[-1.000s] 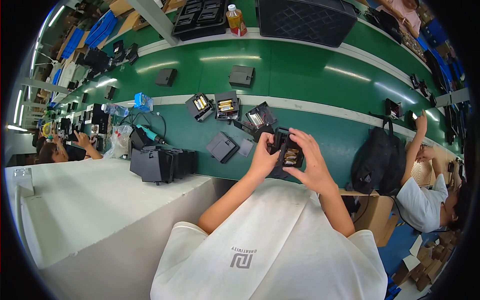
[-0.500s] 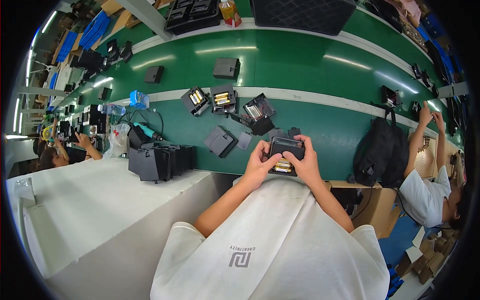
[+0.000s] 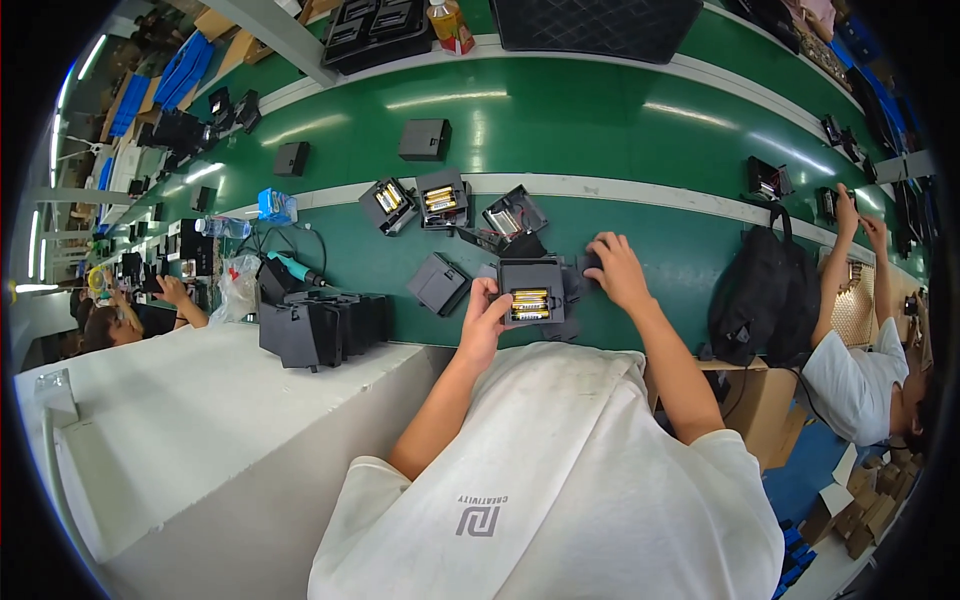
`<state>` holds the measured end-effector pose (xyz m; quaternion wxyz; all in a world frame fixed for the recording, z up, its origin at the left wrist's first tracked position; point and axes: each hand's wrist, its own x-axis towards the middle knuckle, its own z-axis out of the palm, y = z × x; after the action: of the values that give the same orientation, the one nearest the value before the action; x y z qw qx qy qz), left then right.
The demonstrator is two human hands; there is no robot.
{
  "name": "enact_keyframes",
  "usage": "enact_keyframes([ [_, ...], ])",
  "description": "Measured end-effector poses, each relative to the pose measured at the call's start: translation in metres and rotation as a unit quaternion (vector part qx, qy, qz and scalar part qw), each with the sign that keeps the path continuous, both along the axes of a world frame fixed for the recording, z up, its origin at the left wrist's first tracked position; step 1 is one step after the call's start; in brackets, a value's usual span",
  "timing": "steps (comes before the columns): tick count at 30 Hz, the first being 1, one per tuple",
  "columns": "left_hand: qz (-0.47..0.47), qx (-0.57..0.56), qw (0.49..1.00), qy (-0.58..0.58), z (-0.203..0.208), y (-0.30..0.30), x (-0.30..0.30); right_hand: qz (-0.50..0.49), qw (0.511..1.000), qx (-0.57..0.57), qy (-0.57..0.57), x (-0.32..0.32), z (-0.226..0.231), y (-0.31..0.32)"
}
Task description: Assembling small electronic modules and placing them onto an assembly line.
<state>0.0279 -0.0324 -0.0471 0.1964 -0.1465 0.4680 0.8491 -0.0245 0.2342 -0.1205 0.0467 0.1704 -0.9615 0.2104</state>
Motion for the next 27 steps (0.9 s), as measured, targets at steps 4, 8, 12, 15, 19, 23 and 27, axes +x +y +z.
enact_keyframes([
  [4, -0.021, -0.043, 0.998, 0.039, 0.008, 0.003, -0.003, -0.118, 0.934, -0.165, -0.293, -0.007, 0.071, 0.004],
  [8, -0.050, -0.020, 0.998, 0.041, 0.013, 0.010, -0.004, -0.100, 0.866, -0.411, -0.267, 0.024, 0.143, -0.009],
  [12, -0.086, 0.039, 0.995, 0.029, 0.027, 0.024, -0.009, -0.015, 0.851, -0.504, -0.149, 0.040, 0.162, -0.023],
  [15, -0.111, 0.097, 0.989, 0.017, 0.042, 0.033, -0.014, 0.055, 0.915, -0.387, -0.103, 0.042, 0.161, -0.027],
  [19, -0.153, 0.060, 0.985, 0.054, 0.034, 0.041, -0.010, 0.086, 0.916, -0.383, -0.084, 0.046, 0.163, -0.031],
  [23, -0.134, 0.117, 0.984, 0.030, 0.040, 0.044, -0.014, 0.070, 0.914, -0.398, -0.044, 0.046, 0.165, -0.029],
  [27, -0.102, 0.178, 0.979, 0.002, 0.048, 0.045, -0.018, 0.046, 0.911, -0.409, -0.022, 0.046, 0.172, -0.027],
])
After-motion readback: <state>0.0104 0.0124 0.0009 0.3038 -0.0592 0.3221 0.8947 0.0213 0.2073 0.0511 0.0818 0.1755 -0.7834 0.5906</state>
